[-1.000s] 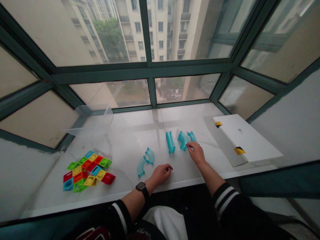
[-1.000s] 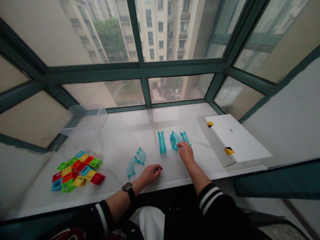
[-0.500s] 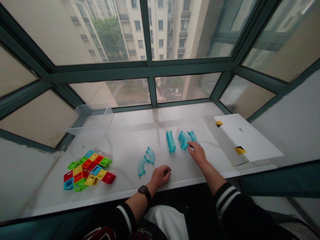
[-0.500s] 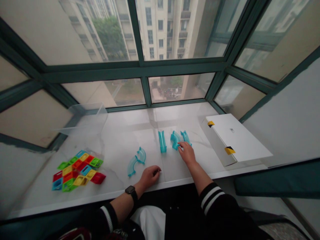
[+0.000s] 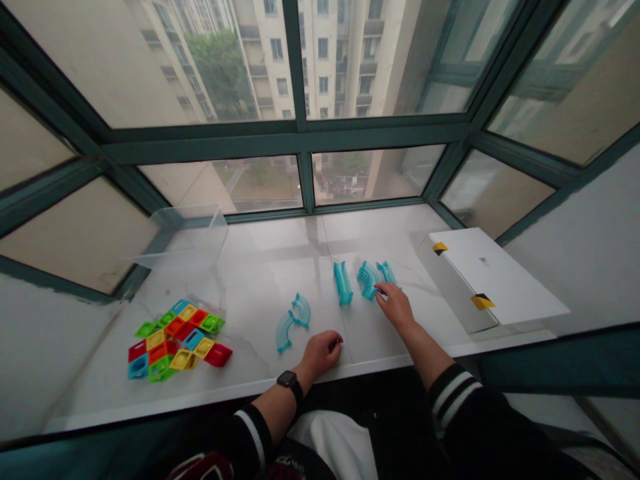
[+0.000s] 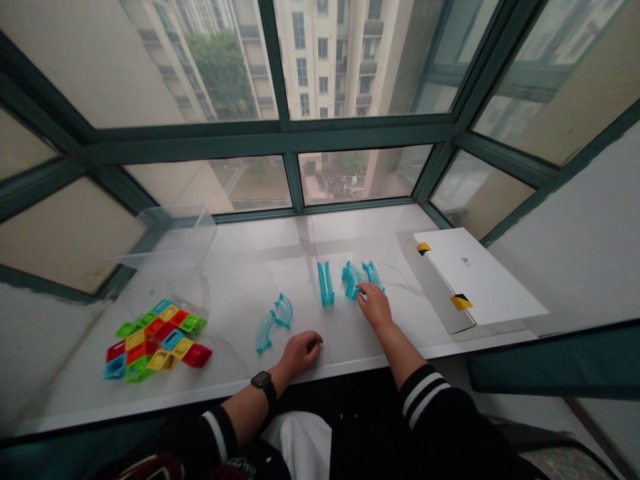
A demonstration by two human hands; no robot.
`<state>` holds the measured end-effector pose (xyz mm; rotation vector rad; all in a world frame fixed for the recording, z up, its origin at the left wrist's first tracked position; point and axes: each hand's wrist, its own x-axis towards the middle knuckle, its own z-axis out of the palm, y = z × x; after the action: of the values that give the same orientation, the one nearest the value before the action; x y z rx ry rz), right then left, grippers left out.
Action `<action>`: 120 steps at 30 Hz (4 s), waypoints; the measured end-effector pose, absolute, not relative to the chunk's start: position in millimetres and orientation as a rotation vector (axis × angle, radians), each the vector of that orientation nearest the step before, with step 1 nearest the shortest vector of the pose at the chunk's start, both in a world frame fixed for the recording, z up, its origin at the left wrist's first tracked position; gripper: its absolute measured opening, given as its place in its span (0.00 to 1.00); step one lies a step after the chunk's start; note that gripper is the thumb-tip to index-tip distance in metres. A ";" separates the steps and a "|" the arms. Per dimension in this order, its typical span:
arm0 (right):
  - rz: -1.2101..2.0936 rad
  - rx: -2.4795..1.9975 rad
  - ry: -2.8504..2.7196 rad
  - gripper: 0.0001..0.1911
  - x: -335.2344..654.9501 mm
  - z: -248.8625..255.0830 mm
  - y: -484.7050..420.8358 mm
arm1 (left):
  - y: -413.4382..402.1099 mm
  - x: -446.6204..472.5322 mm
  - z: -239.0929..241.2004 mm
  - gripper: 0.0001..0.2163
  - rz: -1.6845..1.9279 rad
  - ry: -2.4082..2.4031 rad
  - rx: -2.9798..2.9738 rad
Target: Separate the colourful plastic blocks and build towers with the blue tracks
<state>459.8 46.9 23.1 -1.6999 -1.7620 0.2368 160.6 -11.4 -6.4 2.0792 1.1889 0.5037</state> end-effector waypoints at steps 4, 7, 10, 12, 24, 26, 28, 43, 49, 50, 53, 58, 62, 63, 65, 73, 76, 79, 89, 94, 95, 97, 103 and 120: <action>0.232 -1.695 -1.777 0.14 460.1 22.9 47.4 | -12.0 160.8 -4.2 0.09 0.478 1.190 2.074; 0.211 -1.708 -1.790 0.16 460.0 22.8 47.6 | -12.2 160.6 -4.0 0.09 0.495 1.186 2.073; 0.188 -1.715 -1.818 0.17 459.4 22.2 47.5 | -12.1 160.2 -4.8 0.09 0.499 1.182 2.073; 0.181 -1.724 -1.827 0.18 458.9 21.8 47.5 | -11.9 160.1 -5.1 0.09 0.496 1.182 2.073; 0.277 -1.766 -1.648 0.29 445.9 5.3 11.6 | -11.9 161.6 -3.5 0.09 0.508 1.175 2.076; 0.331 -1.767 -1.565 0.30 433.8 -8.7 -12.1 | -11.7 161.4 -2.8 0.09 0.491 1.176 2.072; 0.401 -1.737 -1.650 0.28 421.5 -22.5 -34.5 | -11.5 161.5 -2.5 0.10 0.477 1.173 2.069; 0.121 -1.749 -1.996 0.19 407.7 -46.6 -51.6 | -15.0 84.4 18.3 0.13 0.856 1.605 2.086; 0.073 -1.790 -2.032 0.20 406.2 -45.7 -49.2 | -27.5 44.2 -10.7 0.24 0.738 1.976 2.116; 0.065 -1.796 -2.033 0.21 406.2 -46.0 -48.9 | -27.5 43.6 -15.5 0.21 0.734 1.972 2.127; 0.045 -1.812 -2.040 0.21 407.1 -48.1 -48.5 | -24.3 43.6 -26.2 0.14 0.792 1.932 2.149; 0.032 -1.817 -2.046 0.21 409.5 -51.3 -48.5 | -24.9 35.3 -38.9 0.15 0.950 1.846 2.165; 0.035 -1.799 -2.035 0.20 409.8 -52.6 -48.1 | -36.4 26.2 -44.6 0.20 0.994 1.776 2.215; 0.038 -1.792 -2.034 0.20 409.7 -53.1 -48.1 | -39.0 25.3 -44.5 0.21 0.986 1.763 2.229; 0.042 -1.782 -2.030 0.19 409.9 -54.3 -48.4 | -42.3 25.6 -42.5 0.21 0.959 1.753 2.248; 0.141 -1.742 -2.049 0.20 406.5 -51.8 -49.3 | -41.7 33.4 -32.1 0.20 0.848 1.785 2.297; 0.321 -1.622 -2.094 0.22 380.1 -41.6 -42.0 | -42.8 33.4 -30.2 0.20 0.815 1.804 2.285; 0.575 -1.437 -2.182 0.28 340.3 -26.4 -32.2 | -43.6 33.3 -28.8 0.21 0.786 1.817 2.276; 0.701 -1.490 -2.358 0.27 286.3 -6.4 -24.7 | -45.4 31.5 -29.9 0.23 0.748 1.758 2.330; 0.669 -1.585 -2.235 0.14 288.4 -9.2 -19.8 | -43.9 31.0 -31.0 0.23 0.771 1.774 2.309; 0.666 -1.604 -2.207 0.13 289.8 -9.8 -18.8 | -43.3 30.9 -31.8 0.24 0.782 1.781 2.299; 0.674 -1.619 -2.164 0.11 293.6 -11.7 -17.5 | -42.0 30.8 -34.6 0.24 0.803 1.774 2.294; 0.704 -1.535 -2.123 0.13 305.8 -19.9 -21.0 | -35.7 29.2 -49.6 0.21 0.951 1.838 2.244; 0.742 -1.517 -2.012 0.11 353.1 -17.9 -54.6 | -28.2 28.3 -45.7 0.19 0.955 1.859 2.230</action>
<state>353.1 -54.6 -17.9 -1.5173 -2.0117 0.7420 28.3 -28.2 -45.7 2.2298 1.8589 0.9551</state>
